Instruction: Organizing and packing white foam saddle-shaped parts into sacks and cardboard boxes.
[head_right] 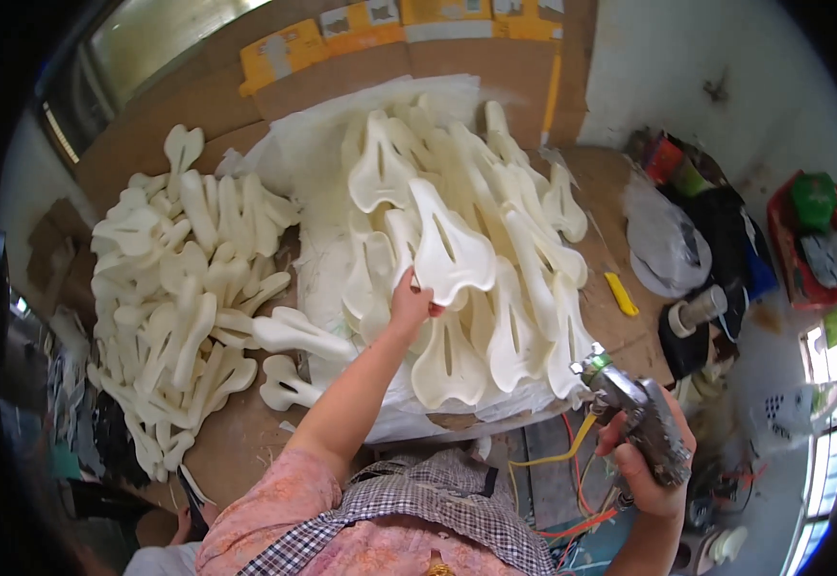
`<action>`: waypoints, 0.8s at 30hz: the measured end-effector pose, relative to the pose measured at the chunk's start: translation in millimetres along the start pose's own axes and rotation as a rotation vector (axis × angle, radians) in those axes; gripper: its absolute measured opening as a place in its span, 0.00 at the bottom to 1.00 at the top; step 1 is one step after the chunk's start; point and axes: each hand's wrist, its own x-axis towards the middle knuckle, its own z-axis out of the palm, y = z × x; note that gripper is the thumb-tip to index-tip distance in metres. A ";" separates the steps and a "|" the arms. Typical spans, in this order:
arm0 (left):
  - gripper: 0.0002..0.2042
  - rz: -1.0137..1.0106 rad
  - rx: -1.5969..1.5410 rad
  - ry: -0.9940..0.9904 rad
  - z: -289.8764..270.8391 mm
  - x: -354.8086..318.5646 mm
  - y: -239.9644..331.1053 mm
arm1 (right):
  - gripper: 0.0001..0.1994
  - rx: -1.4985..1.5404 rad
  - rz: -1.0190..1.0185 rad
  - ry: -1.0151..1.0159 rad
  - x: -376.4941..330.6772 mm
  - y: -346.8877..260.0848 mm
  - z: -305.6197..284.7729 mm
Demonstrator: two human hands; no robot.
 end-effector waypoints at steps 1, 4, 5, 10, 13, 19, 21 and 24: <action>0.27 0.006 -0.034 -0.003 -4.1 -7.0 0.7 | 0.34 0.014 0.009 -0.002 4.0 1.8 -3.9; 0.27 0.017 -0.128 0.038 -20.3 -23.6 11.5 | 0.35 -0.004 0.060 -0.105 13.1 3.8 -18.9; 0.27 0.016 -0.185 0.056 -27.1 -28.3 13.9 | 0.36 -0.043 0.104 -0.177 15.8 5.5 -24.7; 0.12 0.096 -0.280 0.355 -126.4 -49.6 18.7 | 0.32 -0.129 0.201 -0.434 34.4 9.8 -44.2; 0.09 0.115 -0.402 0.455 -163.3 -71.6 32.5 | 0.32 -0.107 0.146 -0.312 48.2 15.7 -40.3; 0.09 0.044 -0.504 0.436 -131.0 -47.2 23.4 | 0.34 -0.099 0.175 -0.332 58.6 14.0 -52.3; 0.13 0.013 -0.540 0.330 -111.3 -27.5 19.0 | 0.34 -0.095 0.196 -0.386 58.0 25.0 -57.9; 0.13 -0.069 -0.391 0.323 -64.4 -9.0 20.4 | 0.34 -0.034 0.190 -0.227 54.4 19.2 -58.2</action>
